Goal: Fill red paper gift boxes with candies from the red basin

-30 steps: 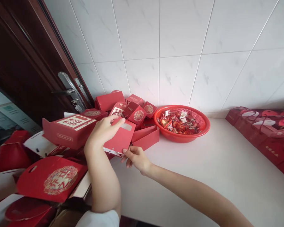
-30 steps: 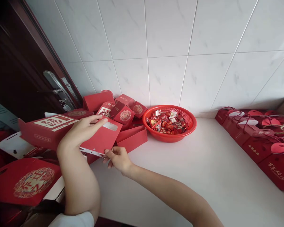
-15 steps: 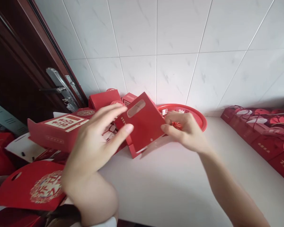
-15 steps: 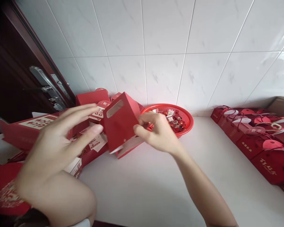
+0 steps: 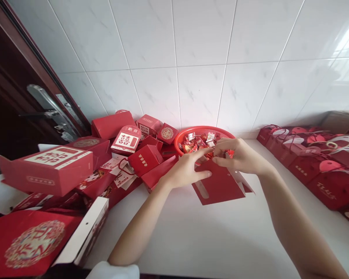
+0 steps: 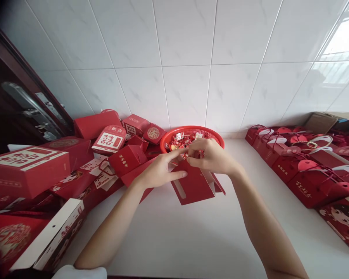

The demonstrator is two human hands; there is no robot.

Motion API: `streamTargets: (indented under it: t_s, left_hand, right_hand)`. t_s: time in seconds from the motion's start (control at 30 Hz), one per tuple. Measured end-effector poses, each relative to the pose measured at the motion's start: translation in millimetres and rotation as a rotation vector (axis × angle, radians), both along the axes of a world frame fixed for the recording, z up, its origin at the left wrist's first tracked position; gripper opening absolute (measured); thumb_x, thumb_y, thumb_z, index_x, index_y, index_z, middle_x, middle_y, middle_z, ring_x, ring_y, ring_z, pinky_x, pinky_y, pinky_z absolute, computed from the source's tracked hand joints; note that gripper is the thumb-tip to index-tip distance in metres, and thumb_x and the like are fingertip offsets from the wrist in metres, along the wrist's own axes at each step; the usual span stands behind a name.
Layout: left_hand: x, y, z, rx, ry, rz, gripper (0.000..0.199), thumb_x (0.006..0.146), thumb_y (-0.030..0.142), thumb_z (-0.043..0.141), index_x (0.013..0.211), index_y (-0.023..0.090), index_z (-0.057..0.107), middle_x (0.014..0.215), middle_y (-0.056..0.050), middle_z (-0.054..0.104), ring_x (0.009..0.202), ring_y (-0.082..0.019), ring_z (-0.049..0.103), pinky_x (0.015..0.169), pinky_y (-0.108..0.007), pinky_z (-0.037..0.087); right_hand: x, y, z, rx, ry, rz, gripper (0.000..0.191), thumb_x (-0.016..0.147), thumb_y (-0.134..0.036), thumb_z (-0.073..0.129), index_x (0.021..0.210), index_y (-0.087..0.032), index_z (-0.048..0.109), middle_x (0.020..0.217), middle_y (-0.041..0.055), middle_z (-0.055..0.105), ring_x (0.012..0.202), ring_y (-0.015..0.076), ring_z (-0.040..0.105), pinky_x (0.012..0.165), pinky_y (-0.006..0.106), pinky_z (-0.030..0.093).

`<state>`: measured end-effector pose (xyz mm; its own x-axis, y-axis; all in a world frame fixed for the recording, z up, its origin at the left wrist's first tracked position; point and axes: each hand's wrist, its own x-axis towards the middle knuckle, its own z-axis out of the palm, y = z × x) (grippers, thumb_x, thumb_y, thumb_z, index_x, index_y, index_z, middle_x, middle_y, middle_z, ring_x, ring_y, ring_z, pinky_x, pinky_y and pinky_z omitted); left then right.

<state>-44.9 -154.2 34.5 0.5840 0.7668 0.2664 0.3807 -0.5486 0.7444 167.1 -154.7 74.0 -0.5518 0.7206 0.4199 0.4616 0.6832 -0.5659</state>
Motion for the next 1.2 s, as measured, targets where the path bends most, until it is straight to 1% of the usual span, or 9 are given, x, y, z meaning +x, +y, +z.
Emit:
streamTargets:
  t_s: [0.13, 0.33, 0.5, 0.6, 0.7, 0.8, 0.93, 1.1, 1.2]
  left_hand:
    - [9, 10, -11.4, -0.059, 0.009, -0.056, 0.055, 0.075, 0.028, 0.080, 0.128, 0.024, 0.063, 0.129, -0.006, 0.068, 0.116, -0.026, 0.064, 0.097, -0.037, 0.051]
    - [14, 24, -28.1, -0.211, 0.044, -0.058, 0.042, 0.072, 0.034, 0.082, 0.109, 0.020, 0.068, 0.104, -0.005, 0.072, 0.096, -0.025, 0.067, 0.080, -0.033, 0.051]
    - [3, 31, -27.2, -0.216, 0.088, 0.017, 0.043, 0.071, 0.036, 0.082, 0.110, 0.020, 0.069, 0.101, -0.005, 0.074, 0.091, -0.025, 0.068, 0.078, -0.033, 0.052]
    - [-2, 30, -21.2, -0.214, 0.046, 0.012, 0.044, 0.076, 0.044, 0.079, 0.112, 0.020, 0.070, 0.112, -0.007, 0.074, 0.100, -0.027, 0.068, 0.085, -0.035, 0.053]
    - [0, 28, -17.6, -0.180, 0.005, 0.059, 0.042, 0.083, 0.052, 0.071, 0.112, 0.021, 0.073, 0.112, -0.006, 0.075, 0.105, -0.026, 0.067, 0.092, -0.034, 0.051]
    - [5, 27, -21.0, -0.098, -0.060, 0.149, 0.038, 0.091, 0.052, 0.060, 0.104, 0.020, 0.076, 0.101, -0.005, 0.075, 0.093, -0.022, 0.066, 0.084, -0.031, 0.051]
    - [12, 30, -32.2, -0.072, -0.107, 0.233, 0.039, 0.092, 0.051, 0.060, 0.088, 0.016, 0.077, 0.085, -0.005, 0.072, 0.077, -0.019, 0.062, 0.073, -0.030, 0.053]
    - [13, 33, -37.2, -0.112, -0.196, 0.262, 0.042, 0.085, 0.045, 0.070, 0.118, 0.020, 0.066, 0.093, -0.002, 0.071, 0.083, -0.019, 0.066, 0.076, -0.031, 0.056]
    - [13, 30, -34.1, -0.087, -0.189, 0.189, 0.029, 0.089, 0.040, 0.066, 0.110, 0.020, 0.069, 0.103, -0.004, 0.073, 0.091, -0.019, 0.067, 0.083, -0.030, 0.056]
  right_hand:
    - [5, 9, -19.5, -0.025, 0.020, 0.012, 0.018, 0.083, -0.023, 0.064, 0.065, -0.019, 0.066, 0.066, 0.0009, 0.061, 0.066, 0.0147, 0.053, 0.063, 0.029, 0.042]
    - [3, 20, -36.7, -0.075, 0.067, 0.054, 0.008, 0.084, -0.028, 0.069, 0.085, -0.021, 0.072, 0.086, 0.0036, 0.071, 0.084, 0.0202, 0.065, 0.075, 0.033, 0.052]
    - [18, 26, -32.9, -0.139, 0.161, 0.009, 0.042, 0.076, -0.050, 0.079, 0.105, -0.021, 0.070, 0.105, 0.0080, 0.073, 0.098, 0.0251, 0.068, 0.087, 0.038, 0.055]
    - [27, 27, -32.8, -0.213, 0.046, 0.009, 0.044, 0.073, -0.052, 0.081, 0.100, -0.019, 0.070, 0.099, 0.0074, 0.073, 0.091, 0.0235, 0.067, 0.079, 0.036, 0.055]
    - [29, 28, -37.1, -0.242, 0.003, 0.017, 0.032, 0.085, -0.050, 0.071, 0.088, -0.018, 0.069, 0.084, 0.0051, 0.071, 0.077, 0.0184, 0.063, 0.069, 0.032, 0.051]
    - [26, 32, -43.7, -0.260, 0.064, 0.046, 0.038, 0.095, -0.050, 0.056, 0.076, -0.018, 0.063, 0.069, 0.0019, 0.062, 0.065, 0.0140, 0.053, 0.059, 0.028, 0.043]
    - [22, 40, -51.9, -0.252, 0.121, 0.066, 0.047, 0.096, -0.053, 0.052, 0.064, -0.019, 0.047, 0.061, -0.0034, 0.044, 0.058, 0.0106, 0.037, 0.053, 0.025, 0.032]
    - [22, 46, -59.7, -0.337, 0.136, 0.100, 0.054, 0.095, -0.062, 0.050, 0.062, -0.021, 0.037, 0.059, -0.0067, 0.028, 0.055, 0.0090, 0.024, 0.049, 0.026, 0.021]
    - [25, 49, -66.2, -0.413, 0.114, 0.122, 0.056, 0.093, -0.066, 0.051, 0.063, -0.021, 0.037, 0.060, -0.0071, 0.026, 0.056, 0.0088, 0.023, 0.050, 0.026, 0.020]
